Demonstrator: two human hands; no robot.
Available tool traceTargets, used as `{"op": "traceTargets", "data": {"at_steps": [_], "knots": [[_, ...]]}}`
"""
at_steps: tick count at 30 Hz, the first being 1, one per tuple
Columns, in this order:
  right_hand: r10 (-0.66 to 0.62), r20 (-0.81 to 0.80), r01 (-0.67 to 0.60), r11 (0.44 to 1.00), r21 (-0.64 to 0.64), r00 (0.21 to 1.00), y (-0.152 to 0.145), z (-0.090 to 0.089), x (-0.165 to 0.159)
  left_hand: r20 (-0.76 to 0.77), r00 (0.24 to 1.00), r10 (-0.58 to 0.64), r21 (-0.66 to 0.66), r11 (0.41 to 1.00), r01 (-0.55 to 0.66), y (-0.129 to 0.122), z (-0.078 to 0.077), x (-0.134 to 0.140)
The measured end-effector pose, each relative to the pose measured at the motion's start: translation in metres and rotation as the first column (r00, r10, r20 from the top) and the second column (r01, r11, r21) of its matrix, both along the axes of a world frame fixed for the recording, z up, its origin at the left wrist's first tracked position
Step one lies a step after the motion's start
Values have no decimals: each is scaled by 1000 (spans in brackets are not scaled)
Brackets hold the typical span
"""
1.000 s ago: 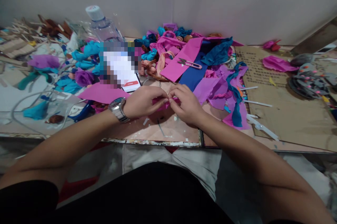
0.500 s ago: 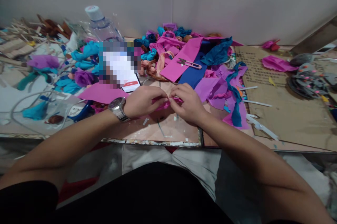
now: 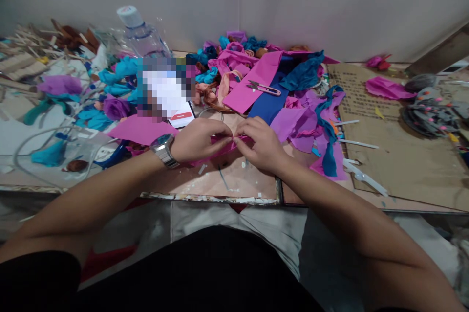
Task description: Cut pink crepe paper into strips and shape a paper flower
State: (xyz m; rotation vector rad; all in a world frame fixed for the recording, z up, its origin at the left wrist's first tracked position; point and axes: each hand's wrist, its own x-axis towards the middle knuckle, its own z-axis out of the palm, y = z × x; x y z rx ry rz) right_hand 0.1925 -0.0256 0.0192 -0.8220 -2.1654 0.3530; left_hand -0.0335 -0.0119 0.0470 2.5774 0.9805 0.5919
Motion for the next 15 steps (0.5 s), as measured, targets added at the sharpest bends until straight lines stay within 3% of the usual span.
{"op": "traceTargets", "data": {"at_steps": [9, 15], "knots": [[-12, -27, 12, 1000, -2, 1000, 3, -2, 1, -48, 998, -45, -136, 990, 38, 10, 12, -10], [-37, -39, 36, 999, -15, 999, 2, -3, 2, -114, 993, -12, -121, 993, -2, 12, 15, -13]]}}
